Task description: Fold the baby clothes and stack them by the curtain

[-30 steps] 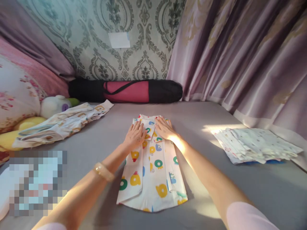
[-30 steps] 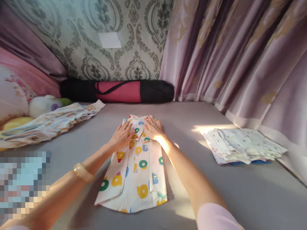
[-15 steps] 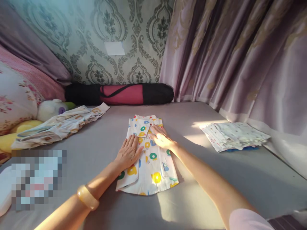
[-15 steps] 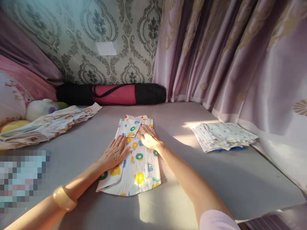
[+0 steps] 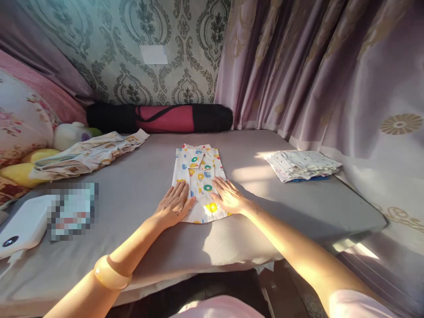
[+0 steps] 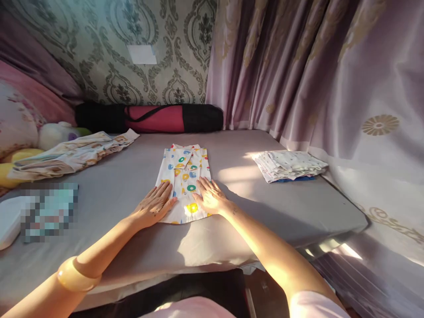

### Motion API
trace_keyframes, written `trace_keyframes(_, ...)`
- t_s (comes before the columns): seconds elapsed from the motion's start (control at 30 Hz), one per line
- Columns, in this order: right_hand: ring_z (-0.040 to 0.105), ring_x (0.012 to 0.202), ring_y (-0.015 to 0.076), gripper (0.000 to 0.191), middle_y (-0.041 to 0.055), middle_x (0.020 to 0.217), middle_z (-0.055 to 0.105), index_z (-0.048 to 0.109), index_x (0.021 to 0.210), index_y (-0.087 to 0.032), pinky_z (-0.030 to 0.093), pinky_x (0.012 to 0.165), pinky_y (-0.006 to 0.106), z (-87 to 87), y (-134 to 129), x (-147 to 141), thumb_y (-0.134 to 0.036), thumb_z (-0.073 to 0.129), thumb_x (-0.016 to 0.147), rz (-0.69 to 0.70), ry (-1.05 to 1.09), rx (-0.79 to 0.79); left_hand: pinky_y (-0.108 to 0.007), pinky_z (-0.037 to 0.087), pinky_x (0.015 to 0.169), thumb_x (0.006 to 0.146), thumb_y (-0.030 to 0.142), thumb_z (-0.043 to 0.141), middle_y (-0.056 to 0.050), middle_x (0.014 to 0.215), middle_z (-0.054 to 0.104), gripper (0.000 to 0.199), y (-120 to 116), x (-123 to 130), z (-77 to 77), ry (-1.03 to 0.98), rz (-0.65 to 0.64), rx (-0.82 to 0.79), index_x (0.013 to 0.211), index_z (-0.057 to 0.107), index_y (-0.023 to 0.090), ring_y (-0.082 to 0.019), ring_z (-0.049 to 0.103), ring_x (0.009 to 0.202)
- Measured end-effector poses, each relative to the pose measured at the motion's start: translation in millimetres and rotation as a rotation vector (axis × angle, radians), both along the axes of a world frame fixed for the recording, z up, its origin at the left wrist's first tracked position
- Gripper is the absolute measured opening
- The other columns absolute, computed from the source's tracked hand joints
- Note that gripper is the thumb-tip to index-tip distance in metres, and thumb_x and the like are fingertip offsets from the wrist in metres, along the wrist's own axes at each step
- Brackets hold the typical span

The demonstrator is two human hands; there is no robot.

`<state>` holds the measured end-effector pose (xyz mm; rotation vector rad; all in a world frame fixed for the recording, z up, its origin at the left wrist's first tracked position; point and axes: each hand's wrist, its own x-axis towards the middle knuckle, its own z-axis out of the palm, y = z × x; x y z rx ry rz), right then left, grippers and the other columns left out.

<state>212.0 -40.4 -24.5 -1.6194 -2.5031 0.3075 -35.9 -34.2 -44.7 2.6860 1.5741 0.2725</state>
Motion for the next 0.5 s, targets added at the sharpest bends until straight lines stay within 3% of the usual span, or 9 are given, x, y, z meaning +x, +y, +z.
trace_keyframes(0.13,0.023,0.146,0.026,0.058,0.0109,0.157,0.029,0.034,0.151,-0.013,0.021,0.12,0.049,2.6,-17,2,-0.043,0.028,0.102,0.018,-0.009,0.004,-0.048,0.032,0.115,0.101,0.05,0.022,-0.018,0.153,0.038,0.063,-14,-5,7.5,-0.021,-0.049,-0.006,0.146,0.041,0.011,-0.028,0.032,0.143)
trace_keyframes(0.27,0.026,0.146,0.0257,0.058,0.012,0.156,0.031,0.034,0.151,-0.013,0.024,0.12,0.048,6.1,-56,10,-0.042,0.032,0.102,0.103,0.007,0.093,-0.045,0.029,0.118,0.1,0.053,0.028,-0.012,0.154,0.038,0.061,-42,-19,20.2,-0.053,-0.21,-0.027,0.147,0.04,0.016,-0.024,0.031,0.144)
trace_keyframes(0.37,0.029,0.145,0.0239,0.054,0.0096,0.155,0.035,0.037,0.15,-0.016,0.027,0.12,0.045,12.0,-79,21,-0.039,0.038,0.101,0.134,0.038,0.108,-0.04,0.034,0.116,0.099,0.048,0.037,-0.007,0.151,0.045,0.049,-57,-32,31.0,-0.106,-0.278,0.006,0.141,0.049,0.024,-0.022,0.04,0.139)
trace_keyframes(0.5,0.042,0.138,0.0201,0.04,0.0072,0.146,0.05,0.055,0.137,-0.022,0.038,0.115,0.037,20.3,-87,38,-0.03,0.046,0.099,0.121,0.114,0.127,-0.032,0.049,0.103,0.099,0.042,0.039,-0.003,0.138,0.058,0.038,-61,-45,38.7,-0.156,-0.247,0.027,0.128,0.061,0.029,-0.02,0.059,0.12)
